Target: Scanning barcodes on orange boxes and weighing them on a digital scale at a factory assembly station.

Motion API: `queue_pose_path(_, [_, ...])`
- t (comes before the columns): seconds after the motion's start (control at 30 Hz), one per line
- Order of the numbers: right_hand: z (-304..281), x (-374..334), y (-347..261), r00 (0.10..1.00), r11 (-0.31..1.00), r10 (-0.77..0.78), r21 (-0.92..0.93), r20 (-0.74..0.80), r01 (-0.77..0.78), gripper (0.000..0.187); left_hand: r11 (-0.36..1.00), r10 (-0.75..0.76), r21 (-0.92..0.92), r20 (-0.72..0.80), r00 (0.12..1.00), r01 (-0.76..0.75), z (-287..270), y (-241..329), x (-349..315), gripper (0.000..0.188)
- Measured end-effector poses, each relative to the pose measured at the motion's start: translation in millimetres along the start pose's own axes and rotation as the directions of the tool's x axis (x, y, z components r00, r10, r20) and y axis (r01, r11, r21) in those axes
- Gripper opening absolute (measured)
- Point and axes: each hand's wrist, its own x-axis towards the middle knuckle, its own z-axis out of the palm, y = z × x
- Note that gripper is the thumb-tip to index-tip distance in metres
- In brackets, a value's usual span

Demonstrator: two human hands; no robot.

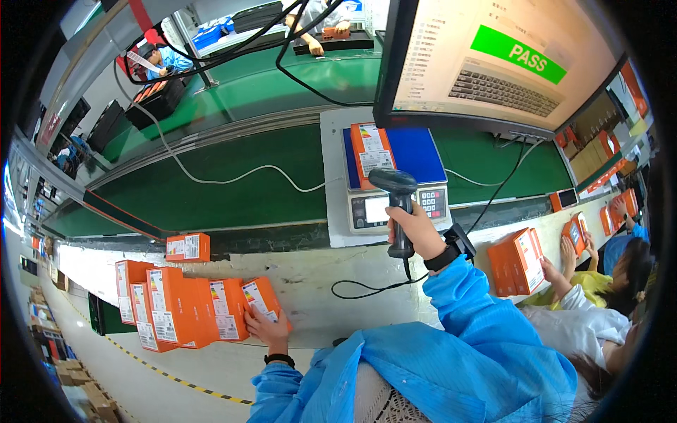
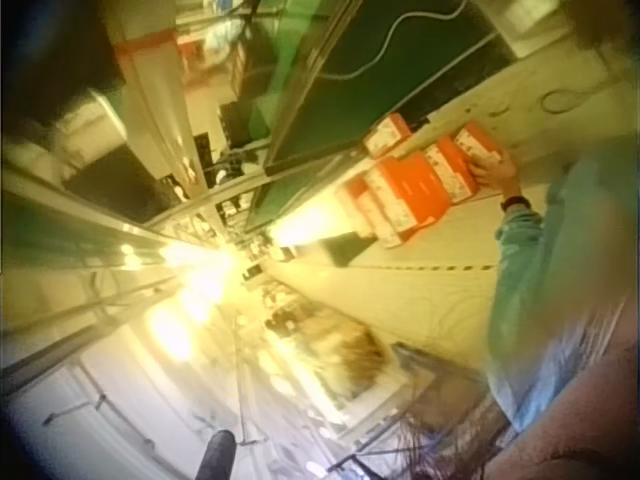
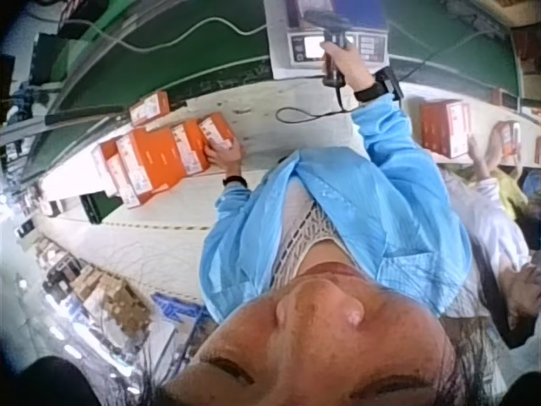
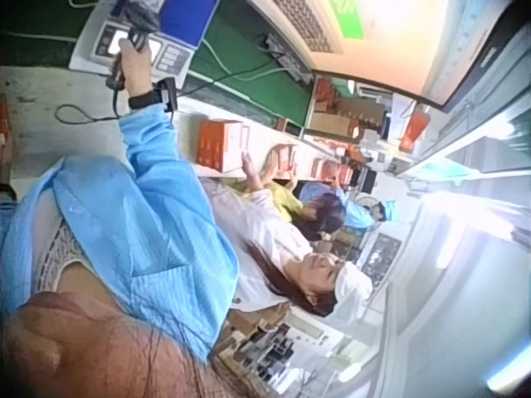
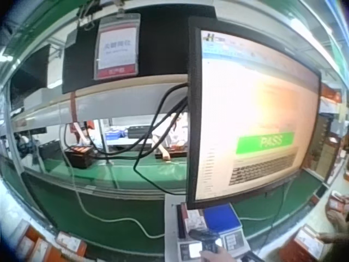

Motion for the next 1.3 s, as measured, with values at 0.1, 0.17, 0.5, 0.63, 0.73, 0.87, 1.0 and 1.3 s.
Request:
queue_pose_path(0.1, [-9.8,-14.6,-30.0,0.992,0.95,0.124,0.286,0.023,-0.125,0.025,0.999,0.018,-0.047,-0.037,0.999,-0.019,1.5,6.9,6.0,0.087])
queue_pose_path(0.17, [-21.3,-12.2,-21.9,0.985,0.915,0.111,0.373,0.13,-0.152,0.027,0.968,0.133,-0.186,-0.186,0.974,-0.167,15.1,-6.9,10.5,0.088])
queue_pose_path(0.5, [-4.1,-20.5,-13.4,0.992,0.969,0.0,0.246,0.127,-0.032,0.028,0.996,0.09,0.013,-0.161,0.983,-0.089,53.5,-45.0,7.7,0.087])
queue_pose_path(0.63, [3.1,4.9,13.7,1.0,0.999,-0.026,0.033,-0.01,0.026,0.039,0.991,0.117,-0.041,-0.234,0.965,-0.13,41.0,-38.1,4.1,0.087])
queue_pose_path(0.73, [-17.4,14.5,19.4,0.997,0.996,0.009,-0.092,-0.081,-0.017,0.036,0.959,0.204,-0.13,-0.302,0.931,-0.252,11.6,7.2,7.9,0.084])
queue_pose_path(0.87, [-13.2,19.0,9.0,0.997,0.997,0.067,-0.034,-0.023,-0.068,0.022,0.997,0.064,-0.041,-0.183,0.981,-0.073,10.4,-0.2,4.9,0.084])
queue_pose_path(1.0, [-4.3,21.4,13.3,0.997,0.996,0.08,-0.047,-0.01,-0.08,0.019,1.0,0.019,-0.017,-0.078,0.997,-0.021,2.7,4.3,2.8,0.084])
queue_pose_path(1.3, [-4.5,23.9,13.9,0.998,0.996,0.032,-0.076,-0.049,-0.036,0.024,1.0,-0.018,-0.007,0.025,1.0,0.018,-0.6,5.7,-1.6,0.085])
